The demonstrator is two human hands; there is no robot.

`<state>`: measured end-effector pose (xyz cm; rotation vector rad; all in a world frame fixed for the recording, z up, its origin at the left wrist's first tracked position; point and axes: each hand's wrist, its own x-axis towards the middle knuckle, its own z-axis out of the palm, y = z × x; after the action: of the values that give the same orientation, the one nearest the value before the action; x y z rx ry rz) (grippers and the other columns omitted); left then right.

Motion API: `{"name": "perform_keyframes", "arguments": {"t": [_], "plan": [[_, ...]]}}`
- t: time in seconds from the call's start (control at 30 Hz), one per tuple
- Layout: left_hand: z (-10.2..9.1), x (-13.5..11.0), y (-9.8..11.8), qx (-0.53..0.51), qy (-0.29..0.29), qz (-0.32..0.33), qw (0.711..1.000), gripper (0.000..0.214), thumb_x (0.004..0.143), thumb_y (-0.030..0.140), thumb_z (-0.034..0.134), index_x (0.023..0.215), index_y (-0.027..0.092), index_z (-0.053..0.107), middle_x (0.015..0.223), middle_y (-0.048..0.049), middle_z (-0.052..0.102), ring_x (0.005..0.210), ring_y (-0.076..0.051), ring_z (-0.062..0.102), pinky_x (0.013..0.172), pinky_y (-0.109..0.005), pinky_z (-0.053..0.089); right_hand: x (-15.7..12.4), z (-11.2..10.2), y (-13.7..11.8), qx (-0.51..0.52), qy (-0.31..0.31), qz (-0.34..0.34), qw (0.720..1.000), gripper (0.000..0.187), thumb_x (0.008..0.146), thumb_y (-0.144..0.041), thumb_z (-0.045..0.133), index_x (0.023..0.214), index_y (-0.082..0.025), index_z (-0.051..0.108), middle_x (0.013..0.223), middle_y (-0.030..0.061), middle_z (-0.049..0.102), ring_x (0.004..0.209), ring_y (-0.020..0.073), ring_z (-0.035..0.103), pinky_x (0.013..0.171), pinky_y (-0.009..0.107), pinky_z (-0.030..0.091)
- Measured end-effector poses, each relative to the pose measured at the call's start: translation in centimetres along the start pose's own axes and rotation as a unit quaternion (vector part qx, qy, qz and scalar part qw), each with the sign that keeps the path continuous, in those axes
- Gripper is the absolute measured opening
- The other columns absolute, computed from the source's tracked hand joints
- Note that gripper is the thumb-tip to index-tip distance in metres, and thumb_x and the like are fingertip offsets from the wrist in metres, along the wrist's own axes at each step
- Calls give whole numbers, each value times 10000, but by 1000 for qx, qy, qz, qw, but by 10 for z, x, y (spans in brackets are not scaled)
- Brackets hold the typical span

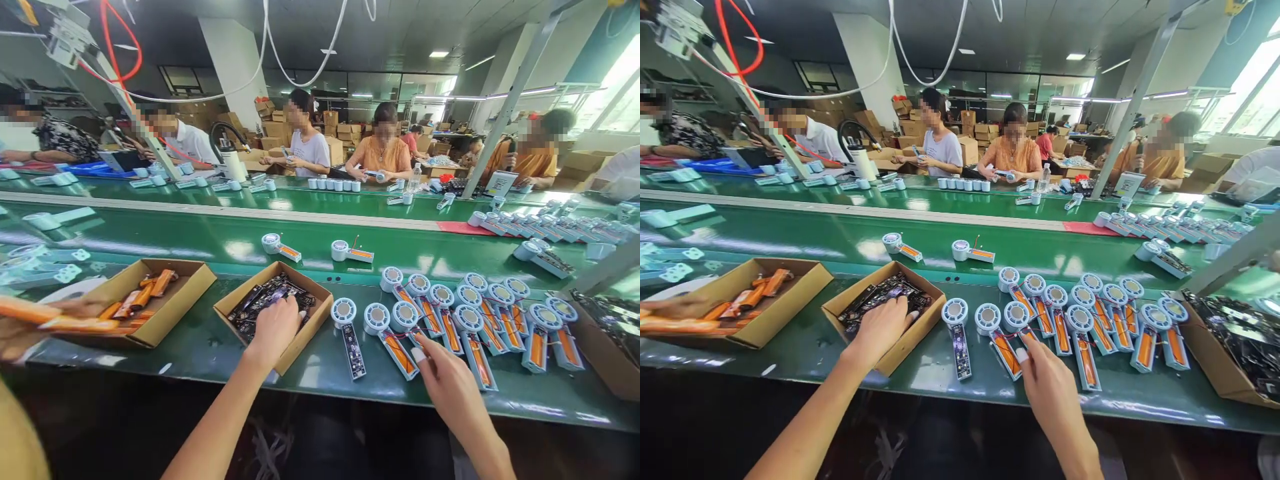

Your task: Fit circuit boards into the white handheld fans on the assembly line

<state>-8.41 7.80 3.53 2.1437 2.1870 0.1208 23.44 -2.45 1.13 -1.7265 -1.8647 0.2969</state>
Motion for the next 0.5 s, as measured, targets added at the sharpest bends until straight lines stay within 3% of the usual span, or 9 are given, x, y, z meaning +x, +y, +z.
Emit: {"name": "perform_keyframes", "arguments": {"t": [0.07, 0.3, 0.4, 0.5], "plan": [[-3, 2, 5, 26, -29, -3, 999, 237, 898, 179, 473, 1023, 77, 646, 1015, -258, 730, 997, -382, 716, 818, -432, 523, 1, 7, -5, -36, 26, -29, 999, 380, 995, -327, 389, 1226, -198, 662, 1069, 104, 739, 907, 253, 725, 708, 328, 565], [-9, 5, -4, 67, -86, -28, 994, 273, 883, 281, 513, 1015, 134, 701, 1039, -236, 759, 998, -381, 726, 779, -412, 534, 7, 13, -26, -78, 15, -57, 995, 343, 963, -154, 465, 1285, -196, 579, 1020, 75, 711, 925, 223, 700, 728, 298, 541], [-9, 5, 0, 64, -100, -17, 993, 276, 843, 282, 545, 987, 125, 721, 1039, -253, 758, 1024, -407, 714, 802, -442, 528, 19, 15, -37, -136, -29, -96, 986, 379, 939, -137, 557, 1309, -213, 567, 954, 59, 700, 821, 202, 688, 644, 258, 496], [-12, 8, 3, 46, -104, -7, 994, 243, 774, 224, 585, 936, 118, 731, 1026, -268, 758, 1018, -418, 714, 806, -450, 523, 30, 20, -41, -186, -65, -148, 969, 318, 891, -63, 604, 1168, -213, 644, 873, 42, 677, 765, 196, 669, 594, 243, 457]]}}
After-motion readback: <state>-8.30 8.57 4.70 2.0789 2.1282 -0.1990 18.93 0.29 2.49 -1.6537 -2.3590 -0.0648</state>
